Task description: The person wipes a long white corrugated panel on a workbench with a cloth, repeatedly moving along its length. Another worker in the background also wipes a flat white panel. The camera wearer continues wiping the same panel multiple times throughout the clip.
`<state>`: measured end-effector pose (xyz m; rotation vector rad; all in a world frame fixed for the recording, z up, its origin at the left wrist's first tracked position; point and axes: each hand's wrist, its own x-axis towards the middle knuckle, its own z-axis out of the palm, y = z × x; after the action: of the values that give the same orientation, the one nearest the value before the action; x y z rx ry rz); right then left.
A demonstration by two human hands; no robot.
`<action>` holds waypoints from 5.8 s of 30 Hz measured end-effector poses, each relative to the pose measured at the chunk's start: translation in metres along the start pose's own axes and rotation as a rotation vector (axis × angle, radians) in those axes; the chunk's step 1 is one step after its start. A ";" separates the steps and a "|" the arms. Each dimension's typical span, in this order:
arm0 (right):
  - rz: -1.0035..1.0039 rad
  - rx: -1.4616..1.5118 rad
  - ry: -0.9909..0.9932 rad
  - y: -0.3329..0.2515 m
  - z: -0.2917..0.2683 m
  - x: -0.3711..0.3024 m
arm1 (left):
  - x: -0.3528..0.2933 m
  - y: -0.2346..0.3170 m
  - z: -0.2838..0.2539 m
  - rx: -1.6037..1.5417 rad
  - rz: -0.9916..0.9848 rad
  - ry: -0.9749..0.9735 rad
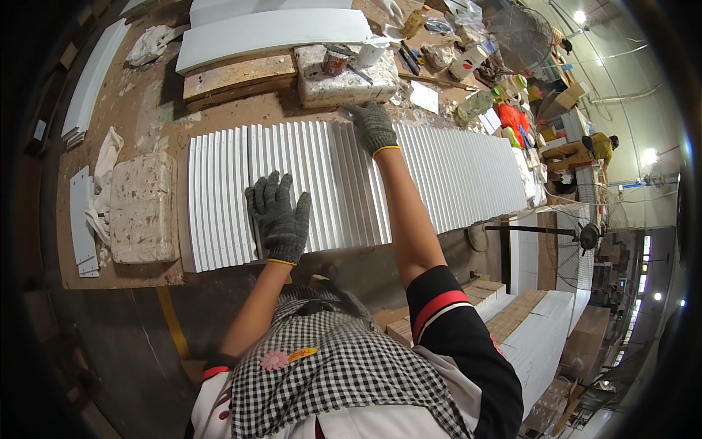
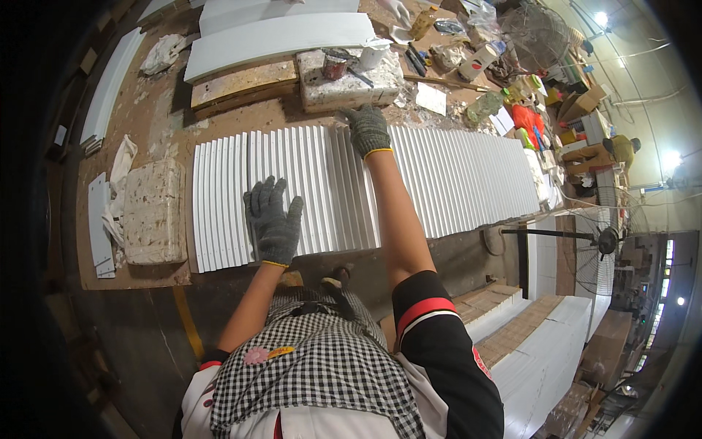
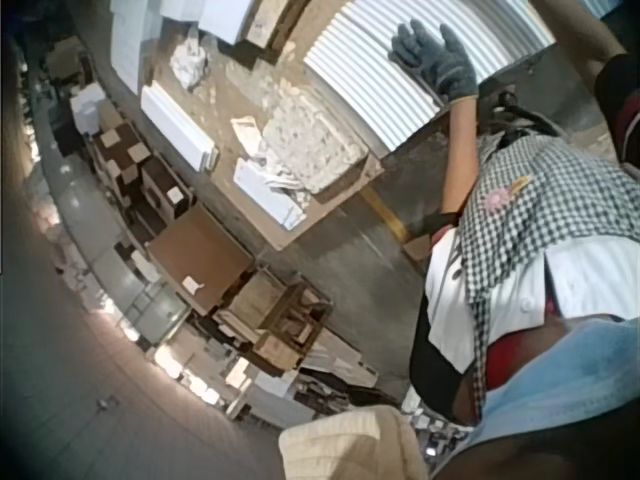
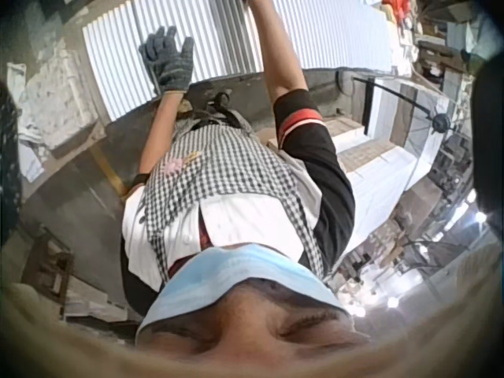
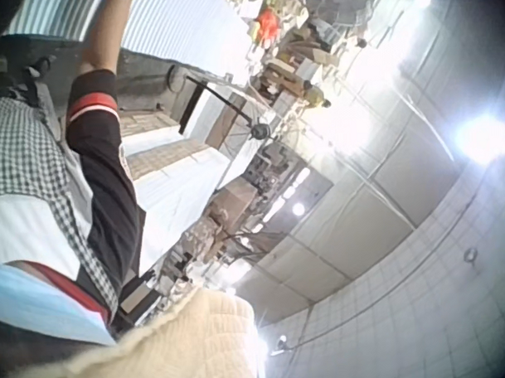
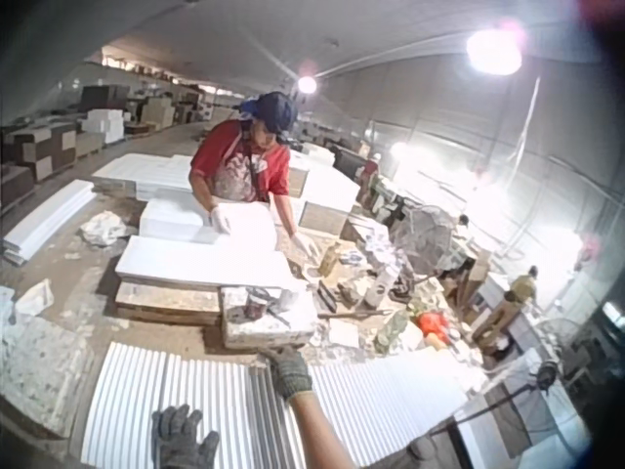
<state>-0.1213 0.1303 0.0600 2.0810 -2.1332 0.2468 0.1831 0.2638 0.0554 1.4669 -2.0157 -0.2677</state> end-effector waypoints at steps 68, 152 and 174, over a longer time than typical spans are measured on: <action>-0.135 0.198 -0.136 -0.054 -0.100 -0.203 | -0.110 -0.101 -0.042 -1.357 -1.532 0.155; -0.319 0.201 -0.036 -0.055 -0.078 -0.160 | -0.121 -0.111 -0.048 -1.013 -1.358 -0.041; -0.394 0.225 -0.739 -0.088 -0.164 -0.253 | -0.108 -0.088 -0.067 -1.025 -1.442 -0.069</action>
<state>-0.0275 0.4115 0.1646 3.0148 -1.9948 -0.4163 0.3116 0.3433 0.0246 1.7809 -0.2503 -1.5979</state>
